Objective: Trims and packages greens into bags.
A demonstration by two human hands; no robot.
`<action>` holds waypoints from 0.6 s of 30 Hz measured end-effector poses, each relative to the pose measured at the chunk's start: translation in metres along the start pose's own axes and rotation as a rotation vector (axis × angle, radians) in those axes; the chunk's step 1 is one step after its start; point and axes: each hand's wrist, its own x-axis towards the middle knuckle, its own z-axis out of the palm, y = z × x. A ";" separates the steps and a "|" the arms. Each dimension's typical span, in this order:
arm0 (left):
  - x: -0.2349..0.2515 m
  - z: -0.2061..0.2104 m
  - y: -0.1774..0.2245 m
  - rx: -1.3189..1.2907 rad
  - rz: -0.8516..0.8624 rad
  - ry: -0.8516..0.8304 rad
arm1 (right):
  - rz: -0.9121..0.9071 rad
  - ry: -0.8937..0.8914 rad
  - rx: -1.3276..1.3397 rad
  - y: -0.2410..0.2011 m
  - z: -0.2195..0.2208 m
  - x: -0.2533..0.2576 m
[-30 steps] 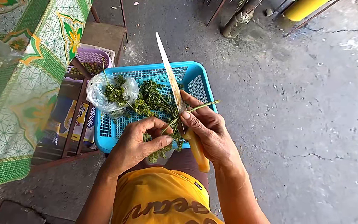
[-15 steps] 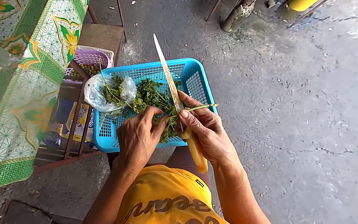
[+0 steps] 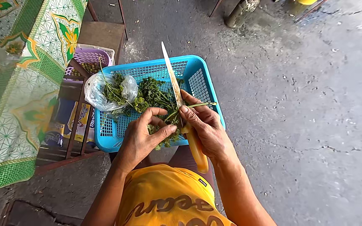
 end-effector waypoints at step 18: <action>0.027 -0.033 -0.036 0.540 0.068 0.226 | 0.047 0.021 0.023 0.004 -0.007 0.000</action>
